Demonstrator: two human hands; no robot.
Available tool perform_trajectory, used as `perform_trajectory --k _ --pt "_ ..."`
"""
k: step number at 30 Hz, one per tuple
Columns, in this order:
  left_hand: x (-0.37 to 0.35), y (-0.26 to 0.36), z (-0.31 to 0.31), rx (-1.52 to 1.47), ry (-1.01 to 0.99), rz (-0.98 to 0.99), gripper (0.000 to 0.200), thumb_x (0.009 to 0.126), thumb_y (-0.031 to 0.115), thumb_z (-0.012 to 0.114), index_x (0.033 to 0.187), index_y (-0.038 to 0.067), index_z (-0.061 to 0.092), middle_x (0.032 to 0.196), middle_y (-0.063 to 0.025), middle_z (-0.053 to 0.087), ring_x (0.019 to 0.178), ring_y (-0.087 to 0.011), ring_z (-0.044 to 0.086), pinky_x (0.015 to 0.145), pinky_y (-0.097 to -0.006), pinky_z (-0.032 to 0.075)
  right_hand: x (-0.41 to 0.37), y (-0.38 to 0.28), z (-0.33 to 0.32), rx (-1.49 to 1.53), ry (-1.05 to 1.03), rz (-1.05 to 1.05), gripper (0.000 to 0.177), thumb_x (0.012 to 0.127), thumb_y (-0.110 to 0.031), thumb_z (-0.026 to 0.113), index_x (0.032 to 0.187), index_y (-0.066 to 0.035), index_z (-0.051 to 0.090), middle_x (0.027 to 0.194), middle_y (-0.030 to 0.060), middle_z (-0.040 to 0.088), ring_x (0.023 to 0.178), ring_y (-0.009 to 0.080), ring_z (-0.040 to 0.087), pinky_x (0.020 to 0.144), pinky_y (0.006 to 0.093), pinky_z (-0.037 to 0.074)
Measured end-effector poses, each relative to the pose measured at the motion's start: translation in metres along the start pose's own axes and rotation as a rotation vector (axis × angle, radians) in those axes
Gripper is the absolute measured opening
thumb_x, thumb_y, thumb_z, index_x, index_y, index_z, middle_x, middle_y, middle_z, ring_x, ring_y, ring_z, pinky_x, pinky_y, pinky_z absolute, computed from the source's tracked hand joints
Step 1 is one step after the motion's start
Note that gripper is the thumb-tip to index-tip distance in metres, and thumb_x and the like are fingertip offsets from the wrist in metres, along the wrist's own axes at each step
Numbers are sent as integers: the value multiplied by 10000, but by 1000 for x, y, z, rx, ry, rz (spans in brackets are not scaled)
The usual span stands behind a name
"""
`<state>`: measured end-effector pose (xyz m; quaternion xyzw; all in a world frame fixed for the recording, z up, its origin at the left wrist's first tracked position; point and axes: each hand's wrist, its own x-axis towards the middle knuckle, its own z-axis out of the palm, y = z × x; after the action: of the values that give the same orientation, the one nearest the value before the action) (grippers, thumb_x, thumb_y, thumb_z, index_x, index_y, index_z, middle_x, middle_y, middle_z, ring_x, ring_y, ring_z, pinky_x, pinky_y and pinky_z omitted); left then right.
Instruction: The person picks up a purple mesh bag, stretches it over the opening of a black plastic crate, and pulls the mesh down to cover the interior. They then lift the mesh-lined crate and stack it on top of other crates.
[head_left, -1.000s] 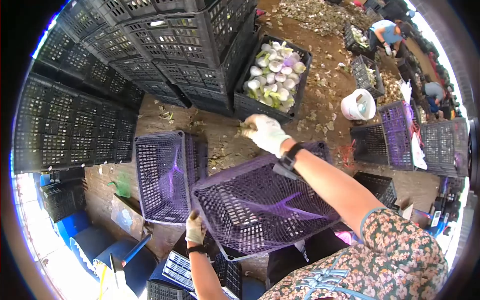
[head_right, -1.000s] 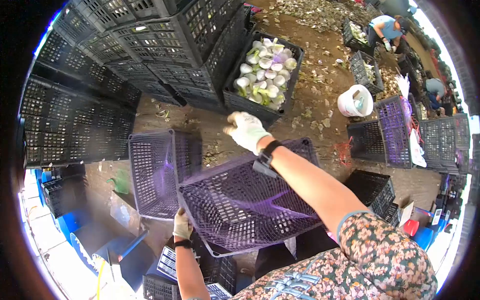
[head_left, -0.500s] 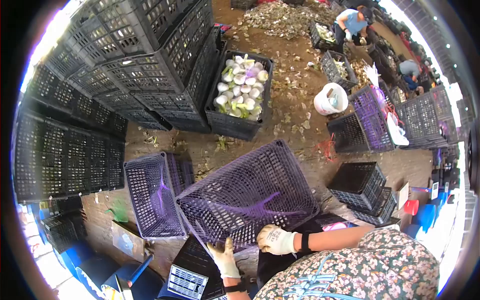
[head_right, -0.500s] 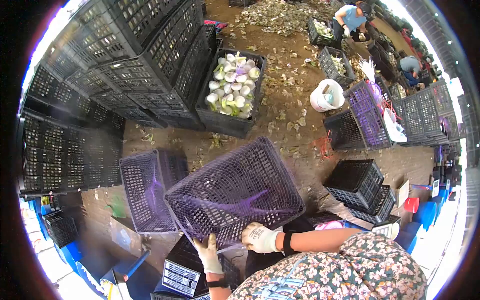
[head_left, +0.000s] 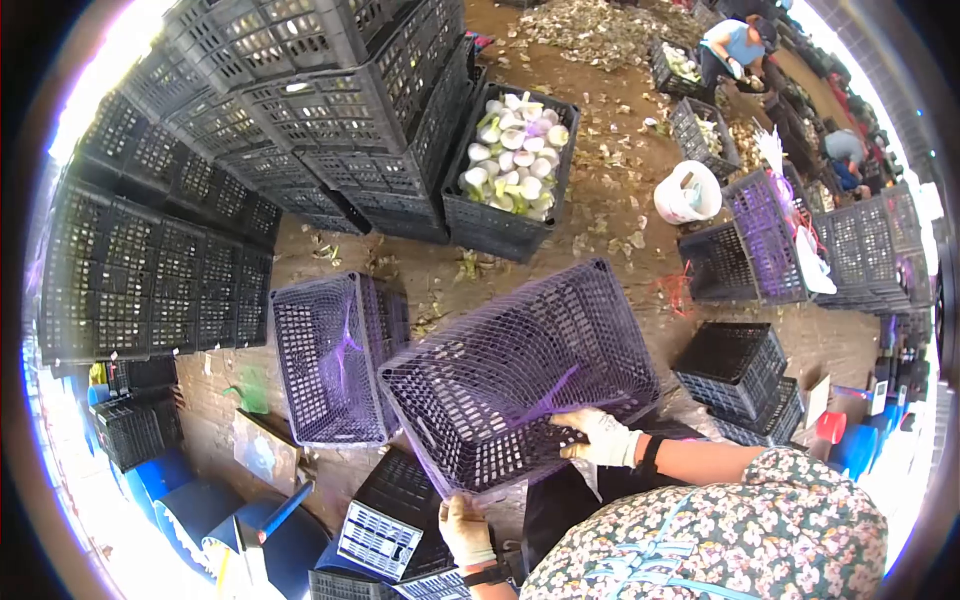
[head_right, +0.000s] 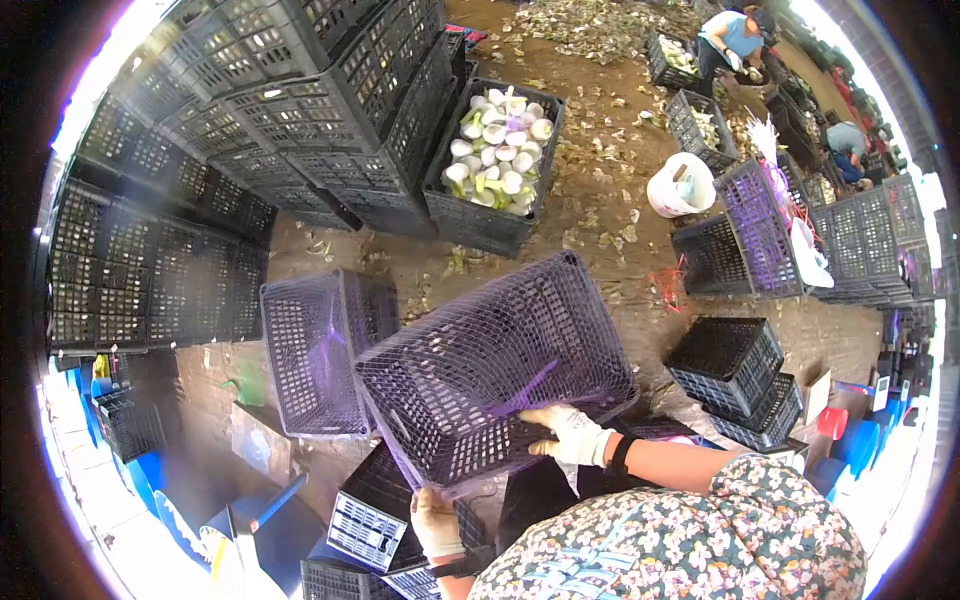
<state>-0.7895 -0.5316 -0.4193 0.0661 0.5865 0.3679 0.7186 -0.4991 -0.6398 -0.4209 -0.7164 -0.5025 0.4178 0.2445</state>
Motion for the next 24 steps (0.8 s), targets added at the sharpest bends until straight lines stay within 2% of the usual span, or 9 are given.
perform_trajectory --k 2,3,6,7,14,18,19,22,24 --pt "-1 -7 -2 593 260 293 146 824 71 696 904 28 581 771 -51 591 690 -136 564 702 -309 523 -2 8 3 122 87 120 562 778 -257 745 1251 -22 552 1156 178 615 1058 334 593 944 414 463" --pt "8 -10 -21 1082 375 525 174 798 56 700 906 4 573 770 -44 574 705 -134 556 682 -299 513 -3 12 4 100 100 125 563 798 -286 731 1259 -22 545 1182 183 605 1070 336 587 946 416 460" --pt "26 -25 -45 970 404 550 155 811 68 665 894 -7 557 798 -36 564 691 -137 554 667 -289 524 -1 15 3 146 68 184 551 824 -303 709 1264 -20 538 1209 186 593 1077 342 582 939 419 462" --pt "3 -7 -6 548 366 211 170 808 39 606 955 -46 587 837 -64 593 694 -158 580 646 -283 528 0 14 3 102 68 148 544 825 -297 706 1263 -23 538 1192 185 599 1078 344 578 944 422 457" --pt "31 -5 -43 583 124 156 281 737 -33 490 989 -96 600 827 -101 617 686 -178 611 595 -277 538 -6 2 -17 -44 105 28 510 816 -294 705 1234 -43 556 1126 168 625 1049 348 578 961 441 424" --pt "42 -7 -57 354 -9 28 200 728 8 475 859 -76 600 792 -112 635 653 -190 608 623 -306 542 -21 -2 -47 -127 409 -19 435 790 -214 735 1164 -36 602 1089 161 634 1028 349 582 921 429 449" --pt "52 -14 -71 181 -159 -25 199 721 42 503 886 -18 598 860 -102 650 726 -218 633 690 -357 553 -22 3 -50 -59 478 102 414 775 -171 745 1142 -29 617 1079 160 642 1023 344 592 916 415 463" --pt "82 -51 -106 -19 -105 -136 277 715 66 534 983 44 604 965 -81 658 844 -234 642 780 -399 550 -17 27 -53 476 670 341 375 856 -80 669 1210 -6 569 1058 109 653 963 206 630 864 325 503" --pt "93 -57 -93 -83 -103 -106 340 735 86 565 1072 81 606 1053 -86 661 931 -248 641 797 -405 549 -15 50 -59 364 804 386 384 876 -35 635 1247 -8 541 1037 80 643 921 151 621 837 288 507"
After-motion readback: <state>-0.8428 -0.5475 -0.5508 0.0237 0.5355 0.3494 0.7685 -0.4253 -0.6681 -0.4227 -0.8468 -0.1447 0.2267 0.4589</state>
